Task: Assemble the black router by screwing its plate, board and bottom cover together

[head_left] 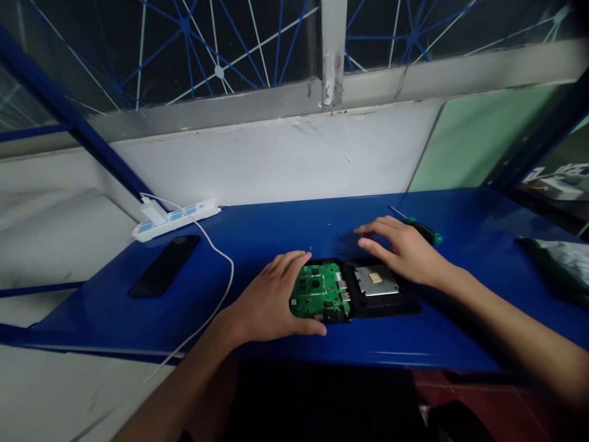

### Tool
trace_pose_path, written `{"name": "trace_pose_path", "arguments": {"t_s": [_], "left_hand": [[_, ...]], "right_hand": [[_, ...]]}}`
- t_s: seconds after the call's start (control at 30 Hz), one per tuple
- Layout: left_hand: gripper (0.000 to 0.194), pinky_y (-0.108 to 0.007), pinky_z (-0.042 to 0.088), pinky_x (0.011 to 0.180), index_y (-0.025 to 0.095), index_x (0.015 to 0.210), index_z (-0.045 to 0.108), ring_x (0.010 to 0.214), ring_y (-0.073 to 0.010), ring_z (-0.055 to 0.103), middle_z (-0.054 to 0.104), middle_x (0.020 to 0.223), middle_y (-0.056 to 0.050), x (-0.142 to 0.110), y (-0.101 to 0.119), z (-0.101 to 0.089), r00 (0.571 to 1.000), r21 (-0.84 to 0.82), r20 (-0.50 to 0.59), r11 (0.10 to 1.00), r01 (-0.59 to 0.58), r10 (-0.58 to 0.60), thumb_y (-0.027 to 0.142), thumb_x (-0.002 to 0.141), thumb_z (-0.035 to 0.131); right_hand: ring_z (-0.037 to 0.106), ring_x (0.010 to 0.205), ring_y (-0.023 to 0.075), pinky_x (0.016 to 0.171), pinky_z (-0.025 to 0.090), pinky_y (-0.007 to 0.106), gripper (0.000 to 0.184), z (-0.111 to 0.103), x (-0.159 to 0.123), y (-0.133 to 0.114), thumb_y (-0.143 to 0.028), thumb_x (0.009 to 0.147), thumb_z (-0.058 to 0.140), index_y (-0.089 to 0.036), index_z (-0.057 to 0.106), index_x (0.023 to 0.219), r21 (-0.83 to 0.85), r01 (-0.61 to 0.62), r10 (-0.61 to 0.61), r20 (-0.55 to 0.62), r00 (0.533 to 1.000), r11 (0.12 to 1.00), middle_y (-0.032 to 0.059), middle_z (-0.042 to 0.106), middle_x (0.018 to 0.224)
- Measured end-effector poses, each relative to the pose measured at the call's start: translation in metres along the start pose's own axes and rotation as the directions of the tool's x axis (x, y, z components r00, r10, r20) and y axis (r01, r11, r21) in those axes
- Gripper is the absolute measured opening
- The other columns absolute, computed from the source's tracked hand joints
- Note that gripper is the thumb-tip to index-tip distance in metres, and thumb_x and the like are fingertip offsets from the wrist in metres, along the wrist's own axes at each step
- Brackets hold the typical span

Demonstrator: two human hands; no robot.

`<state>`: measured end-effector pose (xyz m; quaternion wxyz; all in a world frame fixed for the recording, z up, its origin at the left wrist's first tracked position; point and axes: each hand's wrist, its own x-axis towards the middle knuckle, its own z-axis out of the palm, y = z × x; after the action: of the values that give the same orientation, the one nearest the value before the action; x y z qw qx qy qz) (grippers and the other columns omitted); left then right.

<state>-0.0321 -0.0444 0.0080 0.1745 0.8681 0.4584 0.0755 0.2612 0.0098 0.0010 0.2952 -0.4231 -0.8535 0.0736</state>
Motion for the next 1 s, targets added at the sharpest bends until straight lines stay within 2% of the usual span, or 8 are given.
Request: {"name": "trace_pose_path", "arguments": {"t_s": [0.13, 0.23, 0.3, 0.4, 0.57, 0.8, 1.0], "left_hand": [[0.125, -0.062, 0.027, 0.118, 0.02, 0.156, 0.019, 0.145, -0.043, 0.029, 0.029, 0.159, -0.019, -0.012, -0.011, 0.003, 0.999, -0.031, -0.002, 0.998, 0.054, -0.054, 0.085, 0.062, 0.069], [0.126, -0.064, 0.027, 0.117, 0.021, 0.157, 0.015, 0.146, -0.044, 0.027, 0.029, 0.159, -0.019, -0.016, -0.016, 0.009, 0.998, -0.066, -0.018, 0.997, 0.052, -0.053, 0.083, 0.063, 0.071], [0.125, -0.065, 0.027, 0.117, 0.022, 0.157, 0.014, 0.146, -0.0439, 0.028, 0.03, 0.159, -0.019, -0.017, -0.016, 0.012, 0.998, -0.073, -0.036, 0.996, 0.041, -0.044, 0.081, 0.063, 0.072], [0.123, -0.063, 0.026, 0.118, 0.02, 0.157, 0.016, 0.145, -0.0427, 0.028, 0.031, 0.158, -0.02, -0.016, -0.016, 0.014, 0.998, -0.072, -0.038, 0.996, 0.055, -0.058, 0.079, 0.065, 0.073], [0.117, -0.065, 0.03, 0.116, 0.022, 0.155, 0.022, 0.143, -0.0435, 0.031, 0.035, 0.156, -0.017, -0.016, -0.015, 0.015, 0.995, -0.106, -0.055, 0.992, 0.073, -0.079, 0.073, 0.064, 0.075], [0.117, -0.065, 0.029, 0.116, 0.021, 0.154, 0.026, 0.142, -0.0434, 0.03, 0.036, 0.154, -0.016, -0.013, -0.017, 0.013, 0.996, -0.093, -0.03, 0.993, 0.079, -0.082, 0.075, 0.062, 0.074], [0.121, -0.064, 0.028, 0.117, 0.02, 0.154, 0.024, 0.142, -0.0427, 0.031, 0.035, 0.153, -0.017, -0.01, -0.016, 0.011, 0.997, -0.065, -0.01, 0.995, 0.077, -0.078, 0.076, 0.06, 0.075]], "right_hand": [[0.059, 0.116, 0.0296, 0.099, 0.049, 0.05, 0.045, 0.002, -0.002, -0.014, -0.055, 0.09, 0.061, -0.021, 0.066, 0.118, 0.049, 0.134, -0.138, 0.09, 0.986, 0.99, 0.0108, 0.071, 0.117], [0.052, 0.127, 0.0337, 0.103, 0.046, 0.054, 0.057, 0.008, -0.004, -0.025, -0.064, 0.08, 0.068, -0.021, 0.067, 0.118, 0.083, 0.225, -0.237, 0.188, 0.953, 0.971, 0.0132, 0.067, 0.126], [0.047, 0.133, 0.0361, 0.104, 0.045, 0.056, 0.064, 0.011, -0.005, -0.029, -0.069, 0.074, 0.07, -0.021, 0.068, 0.115, 0.085, 0.245, -0.258, 0.25, 0.933, 0.966, 0.015, 0.063, 0.132], [0.047, 0.134, 0.0369, 0.106, 0.044, 0.057, 0.067, 0.014, -0.007, -0.031, -0.071, 0.068, 0.073, -0.02, 0.069, 0.111, 0.072, 0.251, -0.261, 0.311, 0.914, 0.965, 0.0165, 0.06, 0.136], [0.051, 0.13, 0.0374, 0.106, 0.043, 0.059, 0.065, 0.013, -0.009, -0.031, -0.068, 0.063, 0.078, -0.021, 0.068, 0.106, 0.096, 0.258, -0.275, 0.326, 0.905, 0.961, 0.0166, 0.059, 0.136], [0.045, 0.136, 0.0366, 0.104, 0.047, 0.055, 0.062, 0.012, -0.009, -0.033, -0.068, 0.067, 0.076, -0.021, 0.066, 0.106, 0.176, 0.114, -0.178, 0.407, 0.896, 0.978, 0.017, 0.053, 0.142], [0.042, 0.139, 0.0359, 0.104, 0.047, 0.052, 0.06, 0.013, -0.009, -0.031, -0.064, 0.067, 0.078, -0.022, 0.061, 0.106, 0.256, 0.095, -0.193, 0.391, 0.9, 0.962, 0.0166, 0.054, 0.142]]}}
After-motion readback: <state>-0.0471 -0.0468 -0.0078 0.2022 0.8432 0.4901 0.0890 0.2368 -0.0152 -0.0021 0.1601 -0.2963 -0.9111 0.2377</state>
